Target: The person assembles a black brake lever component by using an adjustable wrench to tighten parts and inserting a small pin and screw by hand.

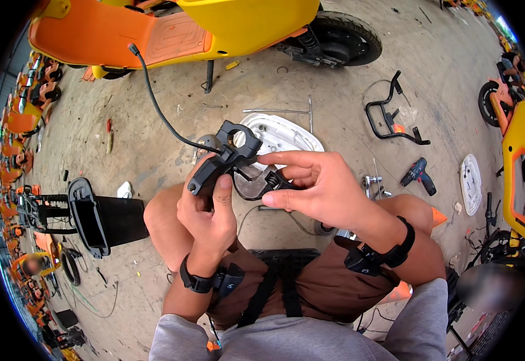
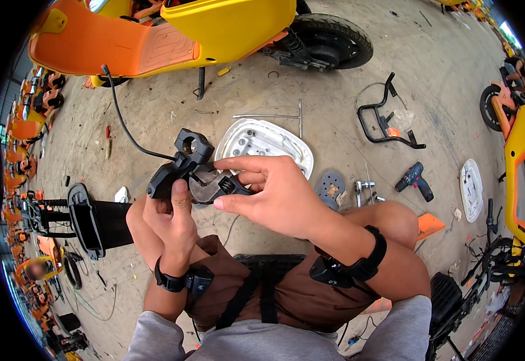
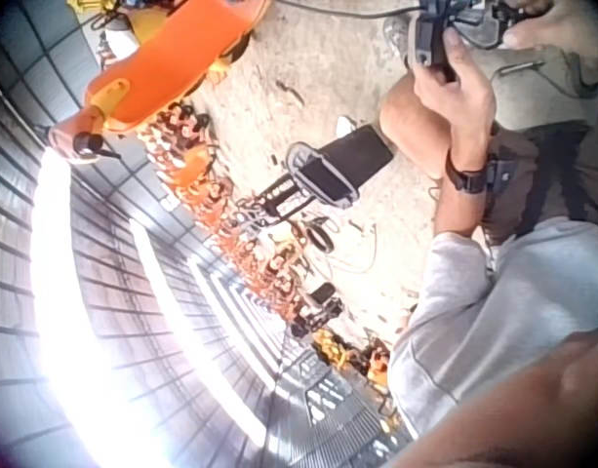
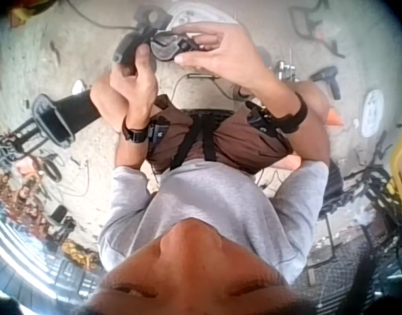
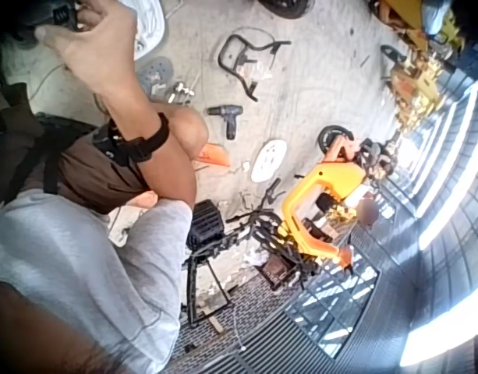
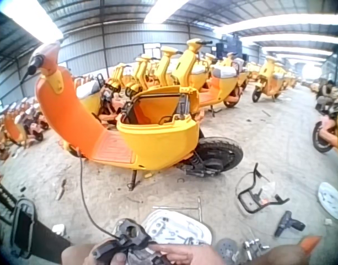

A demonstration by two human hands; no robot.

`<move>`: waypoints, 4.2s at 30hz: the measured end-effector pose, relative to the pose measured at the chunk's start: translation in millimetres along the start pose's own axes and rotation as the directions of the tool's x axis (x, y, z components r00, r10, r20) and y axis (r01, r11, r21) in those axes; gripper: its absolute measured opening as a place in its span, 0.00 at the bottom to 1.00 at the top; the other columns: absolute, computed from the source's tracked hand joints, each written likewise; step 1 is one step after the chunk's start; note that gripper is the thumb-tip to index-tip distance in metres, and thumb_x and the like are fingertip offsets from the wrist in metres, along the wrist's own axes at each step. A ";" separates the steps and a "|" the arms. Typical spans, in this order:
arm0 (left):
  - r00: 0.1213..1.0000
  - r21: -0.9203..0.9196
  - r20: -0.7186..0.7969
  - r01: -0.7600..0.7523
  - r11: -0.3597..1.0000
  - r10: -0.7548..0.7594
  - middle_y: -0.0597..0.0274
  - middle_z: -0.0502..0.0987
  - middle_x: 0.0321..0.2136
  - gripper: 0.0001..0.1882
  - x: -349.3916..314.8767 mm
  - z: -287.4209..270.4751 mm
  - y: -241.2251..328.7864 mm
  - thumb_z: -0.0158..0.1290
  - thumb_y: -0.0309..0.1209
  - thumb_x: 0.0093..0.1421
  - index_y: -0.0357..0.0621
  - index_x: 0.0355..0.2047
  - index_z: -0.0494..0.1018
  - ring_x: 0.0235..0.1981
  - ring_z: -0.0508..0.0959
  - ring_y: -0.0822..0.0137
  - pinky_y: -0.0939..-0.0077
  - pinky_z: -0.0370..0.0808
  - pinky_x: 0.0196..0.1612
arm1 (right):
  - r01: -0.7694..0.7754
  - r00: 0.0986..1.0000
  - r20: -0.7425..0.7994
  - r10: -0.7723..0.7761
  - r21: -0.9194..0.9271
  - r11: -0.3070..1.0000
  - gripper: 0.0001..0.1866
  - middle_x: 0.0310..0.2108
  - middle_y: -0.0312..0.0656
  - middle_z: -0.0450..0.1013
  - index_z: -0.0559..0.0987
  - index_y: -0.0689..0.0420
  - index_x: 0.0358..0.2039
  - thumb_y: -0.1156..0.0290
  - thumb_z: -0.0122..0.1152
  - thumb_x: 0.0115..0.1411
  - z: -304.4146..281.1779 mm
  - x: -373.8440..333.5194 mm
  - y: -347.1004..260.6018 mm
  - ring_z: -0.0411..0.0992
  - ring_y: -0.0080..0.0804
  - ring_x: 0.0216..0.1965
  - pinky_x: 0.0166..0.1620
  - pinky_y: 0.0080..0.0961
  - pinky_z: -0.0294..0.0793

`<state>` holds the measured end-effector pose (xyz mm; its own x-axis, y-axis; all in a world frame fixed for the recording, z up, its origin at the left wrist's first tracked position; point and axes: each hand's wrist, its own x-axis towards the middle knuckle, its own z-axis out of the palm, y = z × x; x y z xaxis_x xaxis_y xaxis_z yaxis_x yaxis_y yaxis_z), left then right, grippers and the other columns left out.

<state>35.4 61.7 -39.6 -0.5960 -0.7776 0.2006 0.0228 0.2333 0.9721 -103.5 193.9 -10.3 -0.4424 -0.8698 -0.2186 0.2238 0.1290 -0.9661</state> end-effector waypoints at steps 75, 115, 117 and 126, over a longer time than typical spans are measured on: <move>0.998 0.200 0.033 0.039 0.979 -0.047 0.67 0.76 0.24 0.12 8.2 2.6 -14.8 0.56 0.30 0.63 0.30 0.37 0.74 0.24 0.69 0.82 0.88 0.65 0.25 | -0.071 0.997 0.033 0.069 0.060 0.996 0.20 0.35 0.47 0.76 0.67 0.64 0.54 0.62 0.39 0.72 25.9 2.4 35.5 0.77 0.29 0.26 0.26 0.22 0.78; 0.955 0.201 0.118 -0.291 0.935 0.272 0.59 0.79 0.27 0.16 4.1 5.9 -6.4 0.58 0.23 0.58 0.33 0.47 0.73 0.24 0.75 0.76 0.84 0.71 0.28 | -0.098 0.949 -0.252 0.189 0.333 0.938 0.12 0.25 0.28 0.70 0.78 0.62 0.29 0.66 0.68 0.56 28.4 7.9 10.6 0.62 0.14 0.26 0.28 0.16 0.60; 0.936 0.201 0.110 -0.349 0.915 0.333 0.58 0.79 0.26 0.16 7.0 8.7 -8.8 0.58 0.23 0.57 0.34 0.47 0.73 0.23 0.76 0.75 0.83 0.71 0.26 | -0.073 0.949 -0.276 0.152 0.276 0.958 0.14 0.24 0.29 0.70 0.77 0.63 0.28 0.65 0.68 0.55 28.4 10.1 10.8 0.62 0.15 0.26 0.27 0.17 0.60; 0.927 0.240 0.095 -0.375 0.895 0.362 0.55 0.80 0.28 0.17 6.0 8.4 -7.5 0.59 0.22 0.56 0.33 0.47 0.74 0.24 0.78 0.72 0.82 0.72 0.27 | 0.057 0.944 -0.328 0.031 0.254 0.966 0.12 0.28 0.34 0.74 0.78 0.64 0.29 0.68 0.68 0.55 35.1 13.4 16.7 0.67 0.17 0.30 0.33 0.19 0.67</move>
<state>24.9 60.2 -46.6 -0.6206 -0.5809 0.5268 0.0508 0.6406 0.7662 -75.2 167.7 -24.5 -0.6953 -0.6614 -0.2813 0.4117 -0.0457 -0.9102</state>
